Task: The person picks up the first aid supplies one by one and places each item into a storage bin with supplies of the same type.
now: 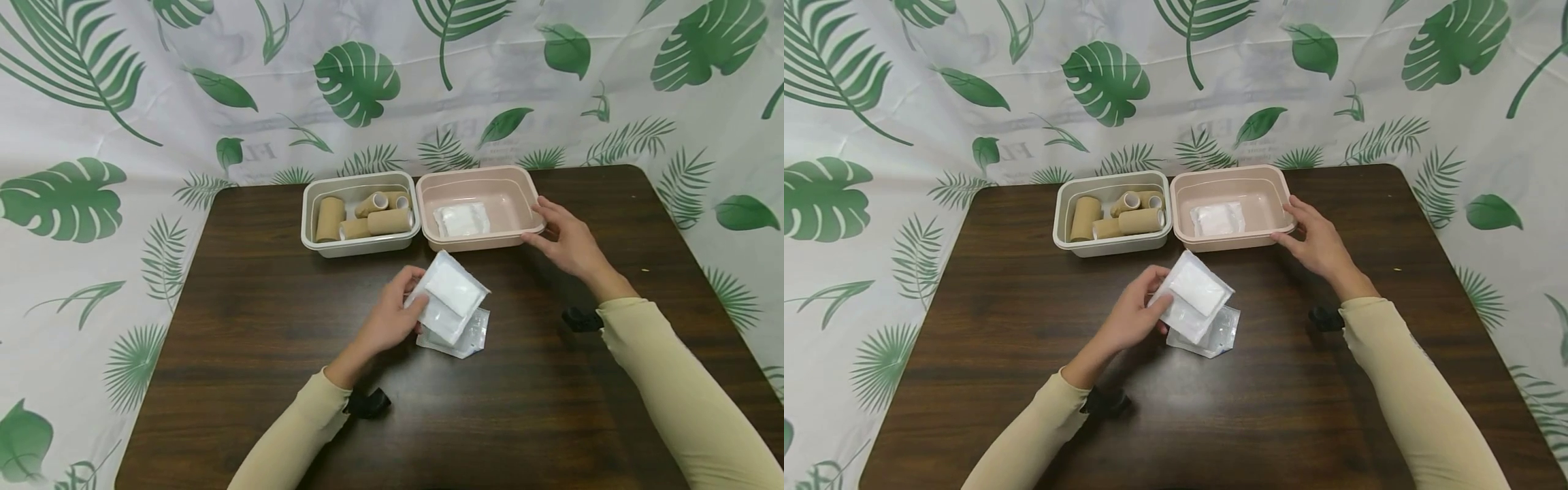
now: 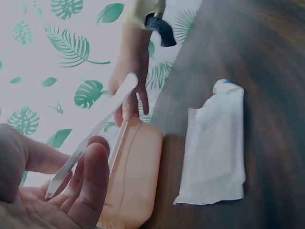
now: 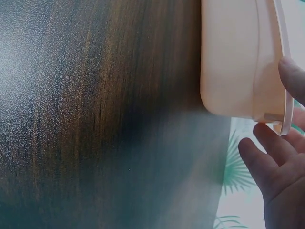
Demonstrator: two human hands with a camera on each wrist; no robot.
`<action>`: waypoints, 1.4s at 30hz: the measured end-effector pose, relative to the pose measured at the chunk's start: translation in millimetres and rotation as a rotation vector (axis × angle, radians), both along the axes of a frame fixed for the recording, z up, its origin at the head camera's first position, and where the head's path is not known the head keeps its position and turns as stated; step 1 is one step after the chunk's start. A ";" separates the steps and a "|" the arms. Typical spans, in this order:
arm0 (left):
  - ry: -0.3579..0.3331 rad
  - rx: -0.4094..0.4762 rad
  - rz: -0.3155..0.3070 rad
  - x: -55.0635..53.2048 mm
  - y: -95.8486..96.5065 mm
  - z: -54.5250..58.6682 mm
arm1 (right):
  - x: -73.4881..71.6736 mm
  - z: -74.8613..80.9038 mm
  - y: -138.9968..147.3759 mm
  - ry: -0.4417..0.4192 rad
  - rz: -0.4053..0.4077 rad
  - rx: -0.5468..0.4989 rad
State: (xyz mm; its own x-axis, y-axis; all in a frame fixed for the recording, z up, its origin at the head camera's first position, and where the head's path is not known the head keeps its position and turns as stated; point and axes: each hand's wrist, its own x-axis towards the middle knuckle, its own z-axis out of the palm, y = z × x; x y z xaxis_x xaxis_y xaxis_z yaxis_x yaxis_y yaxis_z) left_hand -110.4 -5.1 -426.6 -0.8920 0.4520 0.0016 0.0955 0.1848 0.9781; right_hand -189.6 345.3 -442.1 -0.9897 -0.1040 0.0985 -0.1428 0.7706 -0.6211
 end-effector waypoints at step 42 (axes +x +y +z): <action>-0.399 0.405 0.212 -80.9 60.4 16.3 | -0.9 8.4 -0.2 -0.027 -0.013 0.010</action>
